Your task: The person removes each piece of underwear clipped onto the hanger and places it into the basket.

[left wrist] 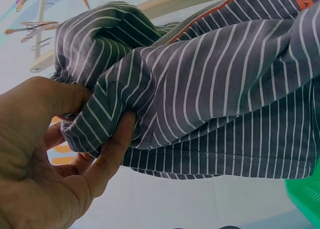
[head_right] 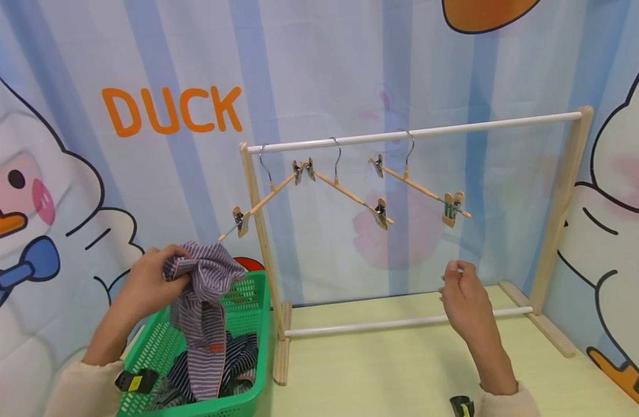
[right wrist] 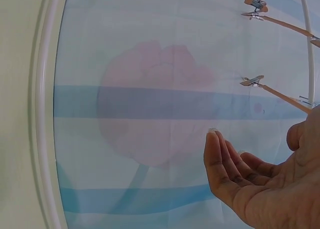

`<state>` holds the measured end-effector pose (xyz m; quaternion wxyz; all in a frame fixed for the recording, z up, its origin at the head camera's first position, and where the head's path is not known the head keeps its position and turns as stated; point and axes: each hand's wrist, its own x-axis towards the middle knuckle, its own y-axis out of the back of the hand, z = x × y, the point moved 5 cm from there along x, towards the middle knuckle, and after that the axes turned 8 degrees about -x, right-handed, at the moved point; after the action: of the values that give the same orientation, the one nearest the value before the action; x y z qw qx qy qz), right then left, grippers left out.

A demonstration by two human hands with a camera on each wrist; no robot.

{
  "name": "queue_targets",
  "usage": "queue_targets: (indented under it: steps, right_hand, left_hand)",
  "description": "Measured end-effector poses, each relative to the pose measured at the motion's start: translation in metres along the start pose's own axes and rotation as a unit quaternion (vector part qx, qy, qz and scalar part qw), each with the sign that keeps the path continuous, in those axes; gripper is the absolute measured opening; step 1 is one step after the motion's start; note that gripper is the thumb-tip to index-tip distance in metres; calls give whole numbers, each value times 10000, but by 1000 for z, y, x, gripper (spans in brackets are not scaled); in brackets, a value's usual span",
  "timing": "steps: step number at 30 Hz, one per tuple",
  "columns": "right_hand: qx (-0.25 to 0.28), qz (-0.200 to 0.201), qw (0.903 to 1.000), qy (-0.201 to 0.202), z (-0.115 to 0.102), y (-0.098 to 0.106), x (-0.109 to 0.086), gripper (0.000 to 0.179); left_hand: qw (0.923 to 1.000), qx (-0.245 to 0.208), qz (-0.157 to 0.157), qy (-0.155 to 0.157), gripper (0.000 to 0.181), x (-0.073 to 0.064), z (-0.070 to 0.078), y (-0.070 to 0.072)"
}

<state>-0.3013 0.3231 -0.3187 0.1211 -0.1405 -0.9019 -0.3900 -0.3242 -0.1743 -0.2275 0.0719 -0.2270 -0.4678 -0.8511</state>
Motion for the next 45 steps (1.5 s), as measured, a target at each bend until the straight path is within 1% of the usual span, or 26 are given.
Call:
queue_targets:
  steps: [5,8,11,13,15,19,22,26,33,35,38,41,45]
  right_hand:
    - [1,-91,9999,-66,2,-3,-1,76]
    - [10,-99,9999,-48,2,-3,-2,76]
    - [3,-136,9999,-26,2,-2,-3,76]
    - [18,-194,9998,-8,1,-3,-3,76]
    - [44,-235,9997,6,1,-4,-3,76]
    - [110,-313,9994,71,-1,-7,-4,76]
    - [116,-323,9994,86,0,-7,-4,76]
    - [64,-335,9993,127,1,-9,-4,74]
    - [-57,-344,9994,89,3,-11,-6,74]
    - [-104,-326,9994,106,3,-11,-7,73]
    - [-135,-269,9995,120,5,-10,-7,72]
    - [-128,-256,9995,112,6,-10,-8,72]
    - [-128,-295,9994,93,8,-10,-9,73]
  left_hand:
    - [9999,59,-162,-1,33,5,-5,-7]
    - [9992,132,-374,42,34,4,-10,-17]
    - [9980,166,-609,36,35,2,-13,-33]
    - [9972,226,-712,23,34,-1,-16,-43]
    - [9965,255,-799,17,33,-4,-19,-49]
    - [9944,292,-1013,30,32,-9,-21,-55]
    - [9908,285,-1325,59,33,-11,-22,-61]
    - [9839,452,-1726,96,31,-16,-24,-68]
    - [9735,677,-2183,108,33,-21,-28,-80]
    - [9699,706,-2330,61,36,-21,-29,-84]
    - [9605,655,-2703,37,43,-22,-27,-90]
    - [9468,573,-3167,74,50,-25,-26,-99]
    - [9245,469,-3772,276,58,-31,-28,-110]
